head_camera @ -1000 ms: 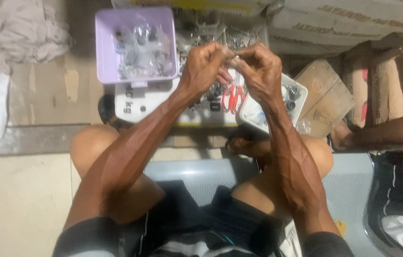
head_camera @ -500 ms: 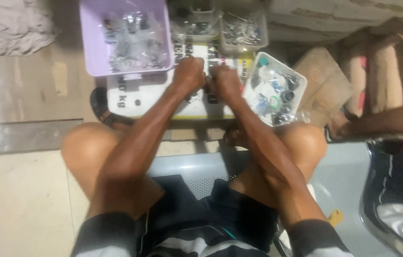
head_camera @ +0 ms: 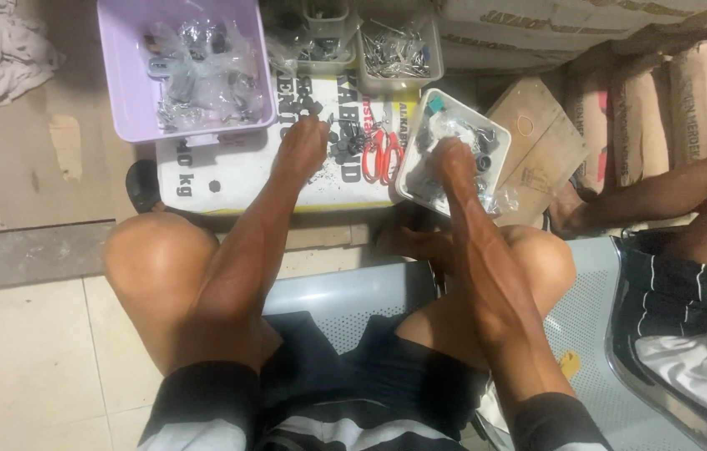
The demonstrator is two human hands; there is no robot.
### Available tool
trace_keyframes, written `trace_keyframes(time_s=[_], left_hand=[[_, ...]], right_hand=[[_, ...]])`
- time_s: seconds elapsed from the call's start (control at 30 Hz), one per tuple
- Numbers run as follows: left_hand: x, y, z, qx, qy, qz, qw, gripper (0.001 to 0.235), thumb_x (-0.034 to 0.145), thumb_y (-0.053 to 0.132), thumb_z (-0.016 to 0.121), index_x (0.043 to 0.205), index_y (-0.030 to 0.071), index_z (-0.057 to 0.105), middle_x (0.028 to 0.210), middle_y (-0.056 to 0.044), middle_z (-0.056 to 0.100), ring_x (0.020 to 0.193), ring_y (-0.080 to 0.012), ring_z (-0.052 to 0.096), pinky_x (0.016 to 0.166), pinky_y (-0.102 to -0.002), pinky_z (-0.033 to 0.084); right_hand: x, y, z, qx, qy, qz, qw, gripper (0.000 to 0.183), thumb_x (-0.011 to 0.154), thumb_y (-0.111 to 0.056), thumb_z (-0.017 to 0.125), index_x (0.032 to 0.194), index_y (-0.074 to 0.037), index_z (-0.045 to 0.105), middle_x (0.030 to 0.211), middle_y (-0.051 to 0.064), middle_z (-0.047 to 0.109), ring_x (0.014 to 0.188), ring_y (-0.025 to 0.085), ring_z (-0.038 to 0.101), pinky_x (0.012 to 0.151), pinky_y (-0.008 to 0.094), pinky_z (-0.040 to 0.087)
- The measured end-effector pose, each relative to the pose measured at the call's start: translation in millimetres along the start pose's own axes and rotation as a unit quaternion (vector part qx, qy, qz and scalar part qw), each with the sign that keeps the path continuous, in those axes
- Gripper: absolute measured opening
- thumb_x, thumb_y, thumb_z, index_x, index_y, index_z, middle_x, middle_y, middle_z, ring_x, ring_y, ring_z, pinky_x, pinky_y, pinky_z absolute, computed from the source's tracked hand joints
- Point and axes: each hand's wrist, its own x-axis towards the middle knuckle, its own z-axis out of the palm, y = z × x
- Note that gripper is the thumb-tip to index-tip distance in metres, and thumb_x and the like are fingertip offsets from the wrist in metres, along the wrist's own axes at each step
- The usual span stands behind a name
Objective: The person sits and repeatedly picks up small metal hardware items from a white box, inspects them, and places them into a purple container. The person handles the items one at a time throughout the clip.
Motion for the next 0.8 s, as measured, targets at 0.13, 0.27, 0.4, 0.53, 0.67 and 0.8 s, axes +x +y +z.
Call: trace_keyframes(time_s=[0.13, 0.27, 0.4, 0.53, 0.67, 0.8], left_hand=[[0.1, 19.6, -43.9, -0.099, 0.034, -0.023, 0.994, 0.019, 0.099, 0.001, 0.056, 0.089, -0.004, 0.072, 0.08, -0.021, 0.066, 0.081, -0.0359, 0.074, 0.07, -0.048, 0.061], [39.7, 44.6, -68.6, -0.441, 0.15, -0.077, 0.882, 0.011, 0.091, 0.009, 0.067, 0.094, -0.001, 0.073, 0.071, -0.016, 0.067, 0.061, -0.0221, 0.071, 0.049, -0.032, 0.06], [6.6, 111.0, -185.6, -0.69, 0.136, -0.106, 0.703, 0.013, 0.084, 0.013, 0.074, 0.09, 0.002, 0.076, 0.064, -0.011, 0.069, 0.055, -0.0107, 0.069, 0.047, -0.02, 0.063], [-20.6, 116.6, -225.2, -0.711, 0.106, -0.077, 0.691, 0.009, 0.095, 0.009, 0.075, 0.086, 0.007, 0.074, 0.071, -0.004, 0.072, 0.056, -0.0103, 0.068, 0.058, -0.024, 0.061], [-37.0, 111.7, -226.5, -0.759, 0.077, -0.086, 0.64, 0.002, 0.098, 0.002, 0.073, 0.098, 0.0, 0.072, 0.08, -0.013, 0.076, 0.065, -0.0172, 0.075, 0.054, -0.022, 0.062], [-43.8, 105.1, -217.4, -0.768, 0.107, -0.124, 0.62, 0.024, 0.089, 0.007, 0.072, 0.108, -0.006, 0.068, 0.088, -0.019, 0.076, 0.07, -0.0156, 0.078, 0.062, -0.023, 0.069]], right_hand=[[-4.1, 27.9, 46.2, 0.071, -0.002, 0.072, 0.995, 0.034, 0.095, -0.031, 0.061, 0.105, 0.001, 0.07, 0.083, 0.019, 0.066, 0.087, 0.042, 0.075, 0.077, 0.054, 0.061], [7.8, 34.4, 81.7, -0.32, 0.408, -0.223, 0.826, 0.018, 0.092, -0.02, 0.051, 0.079, -0.007, 0.057, 0.067, 0.001, 0.038, 0.055, 0.02, 0.048, 0.047, 0.031, 0.043], [-33.4, -24.7, 1.4, -0.304, 0.419, -0.175, 0.838, 0.02, 0.094, -0.024, 0.049, 0.076, -0.016, 0.048, 0.067, -0.002, 0.039, 0.054, 0.015, 0.05, 0.044, 0.027, 0.043], [-41.1, -84.4, -104.0, 0.084, -0.192, 0.181, 0.961, 0.058, 0.083, -0.024, 0.082, 0.13, -0.007, 0.052, 0.115, 0.011, 0.067, 0.104, 0.03, 0.068, 0.086, 0.039, 0.059], [-47.5, -87.0, -100.4, 0.095, -0.154, 0.171, 0.968, 0.053, 0.09, -0.027, 0.074, 0.131, -0.006, 0.047, 0.116, 0.017, 0.064, 0.104, 0.035, 0.066, 0.087, 0.047, 0.057], [-80.5, -84.4, -103.1, -0.002, 0.071, -0.024, 0.997, 0.014, 0.097, -0.014, 0.051, 0.094, -0.007, 0.063, 0.078, 0.017, 0.066, 0.079, 0.043, 0.075, 0.068, 0.056, 0.062]])
